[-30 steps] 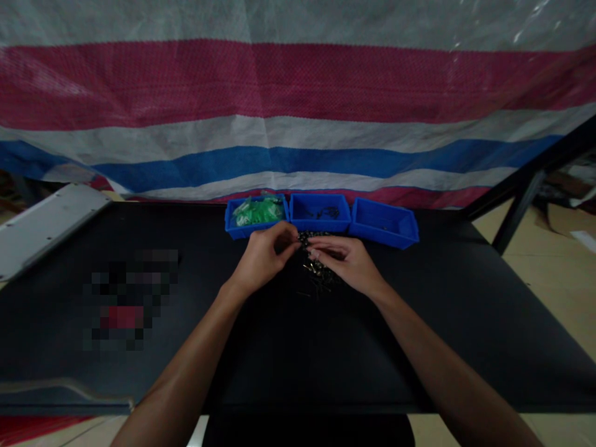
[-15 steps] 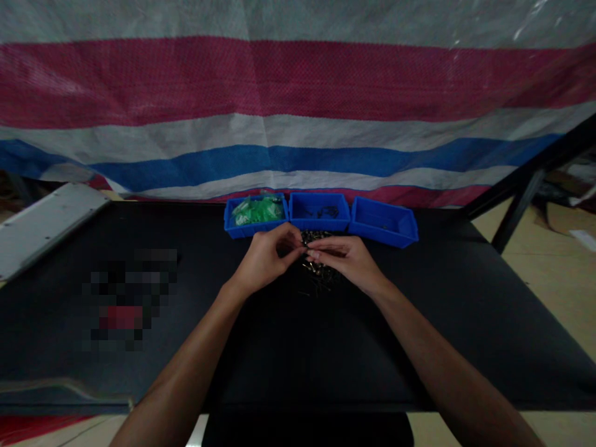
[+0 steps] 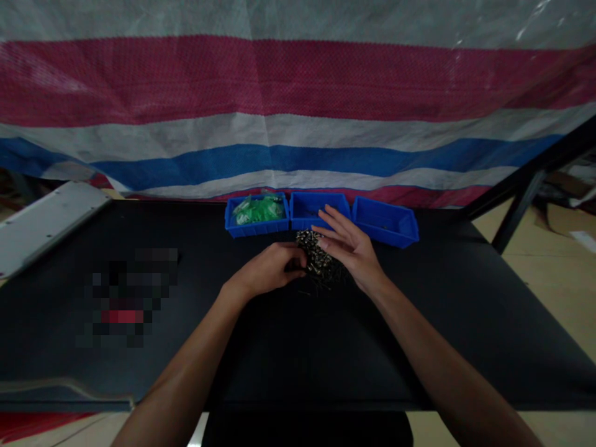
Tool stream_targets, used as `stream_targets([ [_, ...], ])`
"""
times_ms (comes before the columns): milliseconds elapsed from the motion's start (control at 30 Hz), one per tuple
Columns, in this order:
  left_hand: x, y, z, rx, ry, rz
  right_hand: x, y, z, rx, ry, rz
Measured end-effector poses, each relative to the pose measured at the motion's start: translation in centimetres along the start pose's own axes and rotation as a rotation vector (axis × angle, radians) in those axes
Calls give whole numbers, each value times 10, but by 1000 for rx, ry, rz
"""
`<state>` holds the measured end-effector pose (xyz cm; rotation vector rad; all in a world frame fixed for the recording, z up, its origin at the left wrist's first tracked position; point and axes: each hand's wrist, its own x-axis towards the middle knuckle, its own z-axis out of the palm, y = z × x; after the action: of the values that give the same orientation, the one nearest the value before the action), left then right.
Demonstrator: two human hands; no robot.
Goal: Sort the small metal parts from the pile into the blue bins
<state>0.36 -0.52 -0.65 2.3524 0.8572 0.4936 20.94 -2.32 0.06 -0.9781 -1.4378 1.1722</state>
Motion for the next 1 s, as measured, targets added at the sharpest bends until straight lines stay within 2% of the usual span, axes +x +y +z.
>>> stream_targets([
  [200, 0, -1, 2, 15, 30, 28, -1, 1, -2, 33, -3, 57],
  [333, 0, 2, 4, 38, 7, 23, 0, 2, -5, 32, 3, 76],
  [500, 2, 2, 9, 87, 10, 7, 0, 4, -6, 51, 8, 60],
  [767, 1, 12, 6, 166, 57, 30, 1, 4, -7, 69, 27, 49],
  [1000, 3, 6, 10, 170, 37, 27, 0, 4, -6, 78, 40, 75],
])
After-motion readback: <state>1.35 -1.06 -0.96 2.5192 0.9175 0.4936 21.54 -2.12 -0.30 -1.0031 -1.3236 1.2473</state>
